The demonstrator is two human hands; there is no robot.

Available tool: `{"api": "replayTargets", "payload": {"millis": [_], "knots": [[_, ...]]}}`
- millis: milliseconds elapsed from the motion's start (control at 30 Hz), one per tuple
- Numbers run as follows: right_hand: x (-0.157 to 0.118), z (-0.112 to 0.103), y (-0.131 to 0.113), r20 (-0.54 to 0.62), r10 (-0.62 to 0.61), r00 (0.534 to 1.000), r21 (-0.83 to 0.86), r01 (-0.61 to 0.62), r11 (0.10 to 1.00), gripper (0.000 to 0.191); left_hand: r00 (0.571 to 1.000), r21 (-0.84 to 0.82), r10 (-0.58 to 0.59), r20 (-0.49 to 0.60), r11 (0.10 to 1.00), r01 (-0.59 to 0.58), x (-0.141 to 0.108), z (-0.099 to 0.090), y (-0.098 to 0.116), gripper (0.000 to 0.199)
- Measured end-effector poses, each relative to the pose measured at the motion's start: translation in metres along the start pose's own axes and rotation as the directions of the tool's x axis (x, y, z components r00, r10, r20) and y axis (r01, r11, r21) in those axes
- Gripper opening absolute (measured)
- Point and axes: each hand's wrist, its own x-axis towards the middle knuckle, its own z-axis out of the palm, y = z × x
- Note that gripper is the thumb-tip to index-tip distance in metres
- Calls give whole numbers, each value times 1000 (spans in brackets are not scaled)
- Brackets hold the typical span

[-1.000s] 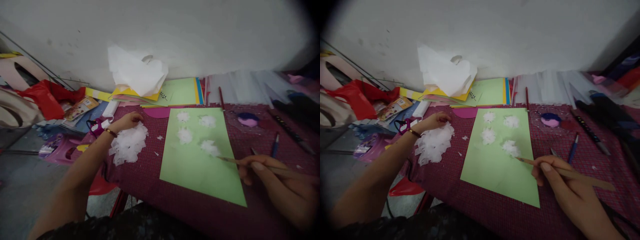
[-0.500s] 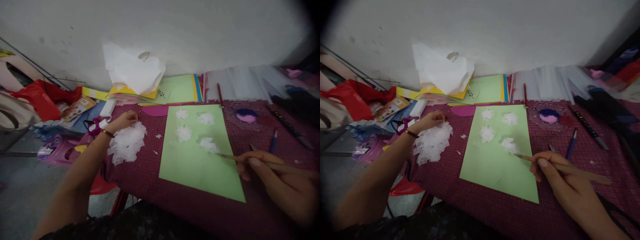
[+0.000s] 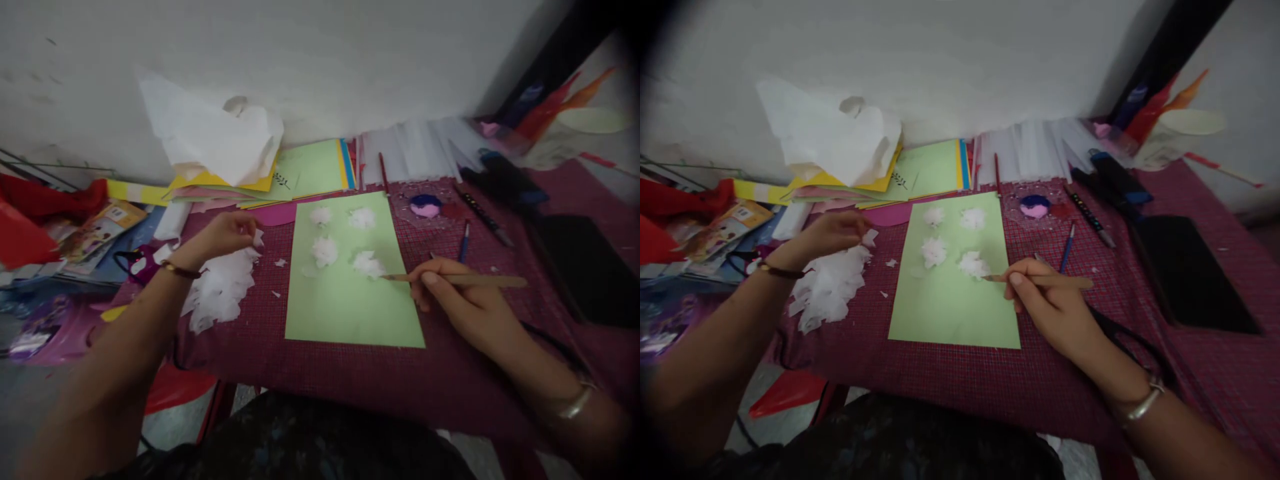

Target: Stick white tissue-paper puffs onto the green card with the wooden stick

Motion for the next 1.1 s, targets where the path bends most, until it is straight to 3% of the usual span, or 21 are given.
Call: {"api": "replayTargets", "payload": {"millis": [133, 233, 333, 433, 600, 767, 900, 1100], "knots": [[1, 0, -3, 14, -42, 999, 52, 42, 998, 24, 996, -321, -62, -59, 946, 40, 0, 4, 15, 11], [1, 1, -8, -2, -40, 999, 79, 41, 996, 23, 991, -544, -120, 56, 829, 131, -5, 16, 31, 14], [1, 0, -11, -21, -41, 999, 104, 43, 994, 20, 977, -646, -156, 145, 733, 213, -11, 39, 45, 17], [2, 0, -12, -21, -43, 999, 134, 46, 990, 20, 972, -616, -162, 172, 752, 235, -16, 64, 59, 14], [7, -1, -9, 8, 36, 999, 154, -36, 987, 22, 966, -481, -31, 255, 863, 155, -5, 91, 82, 7], [11, -2, -10, 26, 88, 996, 162, -91, 983, 23, 971, -523, 63, 230, 849, 69, 15, 111, 100, 7], [14, -3, -11, 111, 104, 988, 130, -118, 984, 23, 972, -548, 100, 213, 835, 34, 22, 123, 98, 10], [16, -2, -9, 107, 87, 990, 110, -98, 989, 21, 982, -645, 2, 190, 755, 123, 24, 128, 84, 8]]}}
